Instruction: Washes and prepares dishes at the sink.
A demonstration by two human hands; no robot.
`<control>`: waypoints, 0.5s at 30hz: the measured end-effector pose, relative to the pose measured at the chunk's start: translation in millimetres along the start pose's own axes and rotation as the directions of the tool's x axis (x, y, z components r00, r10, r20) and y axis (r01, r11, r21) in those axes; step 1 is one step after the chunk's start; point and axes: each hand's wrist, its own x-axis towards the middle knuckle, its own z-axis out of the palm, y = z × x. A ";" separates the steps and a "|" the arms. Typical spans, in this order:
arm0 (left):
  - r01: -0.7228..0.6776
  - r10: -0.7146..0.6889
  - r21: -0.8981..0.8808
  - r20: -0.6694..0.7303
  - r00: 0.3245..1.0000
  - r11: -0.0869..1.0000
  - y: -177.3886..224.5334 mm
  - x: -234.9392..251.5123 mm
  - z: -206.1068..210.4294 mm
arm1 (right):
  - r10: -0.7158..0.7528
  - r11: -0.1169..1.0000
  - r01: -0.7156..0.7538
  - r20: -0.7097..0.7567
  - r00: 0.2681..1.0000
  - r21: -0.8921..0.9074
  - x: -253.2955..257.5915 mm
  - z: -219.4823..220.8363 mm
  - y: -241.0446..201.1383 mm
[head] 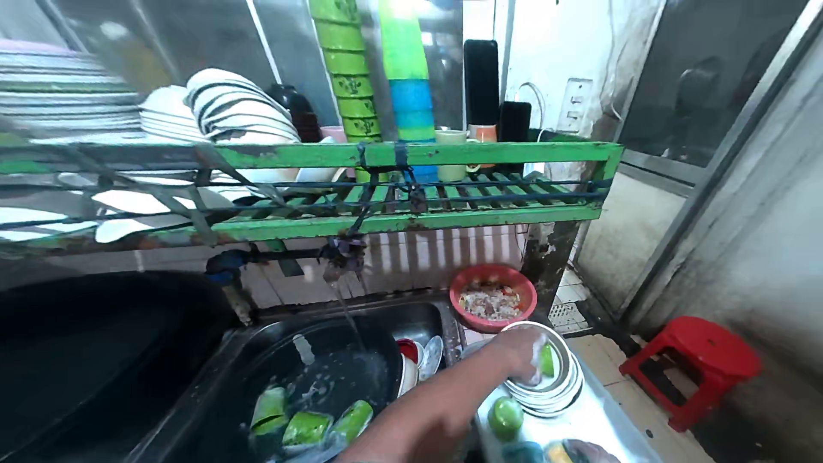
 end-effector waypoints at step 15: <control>0.098 -0.339 -0.990 0.058 0.939 0.101 97.0 -112.2 61.2 | 0.000 0.763 0.409 -0.633 0.774 0.501 -1.6 -21.9 -57.7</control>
